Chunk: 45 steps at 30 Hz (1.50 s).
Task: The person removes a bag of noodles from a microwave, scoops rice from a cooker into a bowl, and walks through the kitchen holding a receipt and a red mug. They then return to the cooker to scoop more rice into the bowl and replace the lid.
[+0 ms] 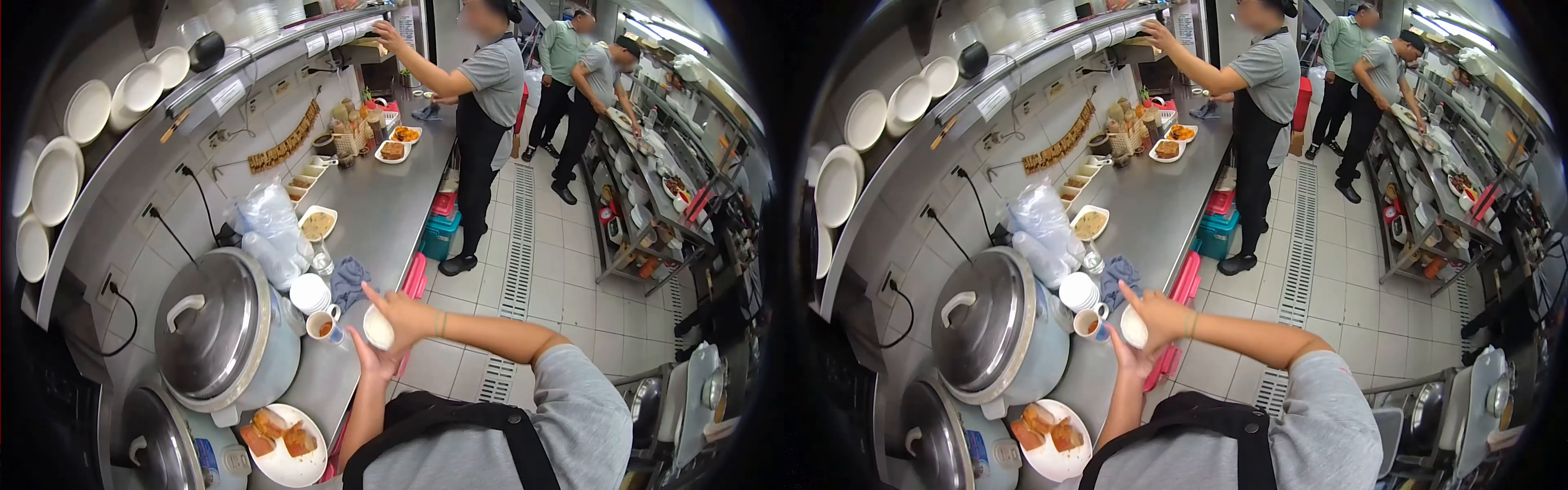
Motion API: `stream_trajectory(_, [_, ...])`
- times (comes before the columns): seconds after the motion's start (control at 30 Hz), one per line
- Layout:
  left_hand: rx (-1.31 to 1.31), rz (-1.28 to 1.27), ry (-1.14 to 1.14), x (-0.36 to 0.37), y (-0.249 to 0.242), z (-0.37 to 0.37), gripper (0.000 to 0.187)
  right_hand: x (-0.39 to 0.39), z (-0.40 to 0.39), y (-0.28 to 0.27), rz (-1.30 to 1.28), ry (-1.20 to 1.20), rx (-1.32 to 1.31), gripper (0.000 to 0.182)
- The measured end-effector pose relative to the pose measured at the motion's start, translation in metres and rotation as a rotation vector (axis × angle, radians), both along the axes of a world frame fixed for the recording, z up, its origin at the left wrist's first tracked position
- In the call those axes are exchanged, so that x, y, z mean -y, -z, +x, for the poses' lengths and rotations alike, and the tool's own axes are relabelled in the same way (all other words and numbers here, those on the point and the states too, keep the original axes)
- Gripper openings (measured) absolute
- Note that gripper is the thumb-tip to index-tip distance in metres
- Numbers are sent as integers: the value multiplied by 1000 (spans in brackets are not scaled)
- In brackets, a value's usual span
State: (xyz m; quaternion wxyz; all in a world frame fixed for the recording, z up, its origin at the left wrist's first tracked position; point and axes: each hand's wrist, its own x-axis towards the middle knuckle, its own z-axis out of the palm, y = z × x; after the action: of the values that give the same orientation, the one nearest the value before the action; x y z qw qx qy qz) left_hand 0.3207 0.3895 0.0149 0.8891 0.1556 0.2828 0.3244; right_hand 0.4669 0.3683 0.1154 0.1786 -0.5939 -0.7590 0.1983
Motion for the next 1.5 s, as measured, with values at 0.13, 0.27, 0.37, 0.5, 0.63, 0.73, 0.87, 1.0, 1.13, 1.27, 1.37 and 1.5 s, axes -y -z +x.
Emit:
stream_trajectory(0.13, [-259,24,-195,-44,22,14,108,-104,70,59,62,63,137,131])
stream_trajectory(0.27, [-314,89,-251,-61,39,31,99,-198,120,127,-157,162,194,140])
stream_trajectory(0.37, [-403,153,-297,-104,51,70,94,-250,138,151,-176,128,159,139])
stream_trajectory(0.5, [-496,392,-363,-186,6,156,77,-271,173,146,31,272,24,134])
stream_trajectory(0.63, [-615,783,-349,-292,-51,256,46,-241,255,126,258,289,-191,115])
stream_trajectory(0.73, [-645,1028,-227,-365,-103,355,28,-199,357,182,406,357,-248,100])
stream_trajectory(0.87, [-520,1459,-280,-495,-130,482,16,-68,491,269,-151,970,-203,89])
stream_trajectory(1.0, [-909,1454,-357,-600,-176,562,16,112,588,432,-635,1362,99,71])
stream_trajectory(1.13, [-1089,1516,-579,-694,-222,601,17,189,599,371,-938,1679,-235,40])
stream_trajectory(1.27, [-1015,1834,-944,-762,-258,643,27,168,590,328,-845,1786,-521,46])
stream_trajectory(1.37, [-1474,1532,-864,-782,-306,676,55,114,575,305,-752,1773,-692,50])
stream_trajectory(1.5, [-1711,1307,-557,-842,-341,720,89,40,567,276,-659,1716,-837,57])
